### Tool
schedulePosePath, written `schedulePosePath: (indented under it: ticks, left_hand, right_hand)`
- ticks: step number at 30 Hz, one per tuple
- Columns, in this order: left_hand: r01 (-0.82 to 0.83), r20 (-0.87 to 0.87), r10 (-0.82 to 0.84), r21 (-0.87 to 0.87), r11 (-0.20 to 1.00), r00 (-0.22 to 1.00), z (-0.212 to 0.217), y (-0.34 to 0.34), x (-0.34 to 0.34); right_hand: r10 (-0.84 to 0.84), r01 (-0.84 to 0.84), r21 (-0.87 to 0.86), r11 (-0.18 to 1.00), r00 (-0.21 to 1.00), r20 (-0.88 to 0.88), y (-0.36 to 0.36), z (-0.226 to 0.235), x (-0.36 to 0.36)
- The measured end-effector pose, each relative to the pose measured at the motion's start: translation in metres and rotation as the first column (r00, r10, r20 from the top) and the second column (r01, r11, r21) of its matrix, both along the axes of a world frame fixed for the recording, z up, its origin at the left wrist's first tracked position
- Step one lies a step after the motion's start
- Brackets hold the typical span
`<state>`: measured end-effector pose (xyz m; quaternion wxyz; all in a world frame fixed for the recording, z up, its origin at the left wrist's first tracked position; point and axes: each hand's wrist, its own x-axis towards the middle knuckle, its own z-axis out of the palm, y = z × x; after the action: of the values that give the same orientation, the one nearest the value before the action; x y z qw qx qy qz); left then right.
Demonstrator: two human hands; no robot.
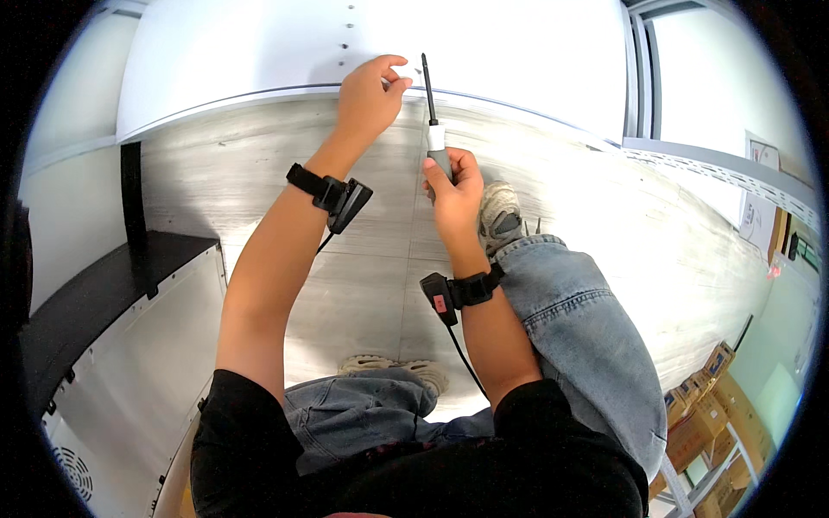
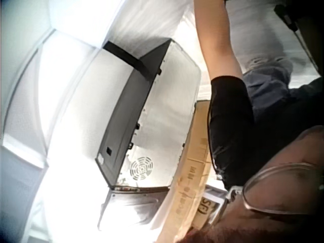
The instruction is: The person uses a screwdriver to fasten screws into a white metal panel, then wipes a beige and black appliance with a blue cloth, and finally uses the screwdriver to tighten screws on the appliance.
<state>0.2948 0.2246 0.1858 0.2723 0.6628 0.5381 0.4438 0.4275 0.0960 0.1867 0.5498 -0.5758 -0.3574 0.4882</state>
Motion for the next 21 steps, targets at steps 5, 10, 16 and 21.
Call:
schedulePosePath:
  ticks: [5, 10, 16, 21]
  left_hand:
    - [-0.085, -0.221, 0.101, 0.080, 0.993, 0.970, -0.002, 0.025, 0.015]
    - [-0.070, -0.214, 0.083, 0.070, 0.995, 0.973, -0.008, 0.017, 0.013]
    - [-0.104, 0.066, 0.097, 0.109, 0.989, 0.993, -0.006, -0.047, -0.037]
    - [0.160, 0.681, 0.257, -0.486, 0.859, 0.685, -0.030, -0.128, -0.136]
  right_hand:
    - [-0.005, 0.005, 0.015, 1.000, 1.000, 0.007, 0.015, -0.003, 0.013]
    - [-0.026, 0.026, -0.005, 1.000, 0.999, 0.029, 0.006, -0.004, 0.000]
    - [0.083, -0.083, -0.005, 0.997, 0.997, 0.004, -0.021, 0.002, -0.032]
    - [0.378, -0.376, -0.044, 0.926, 0.921, 0.092, -0.053, -0.006, -0.063]
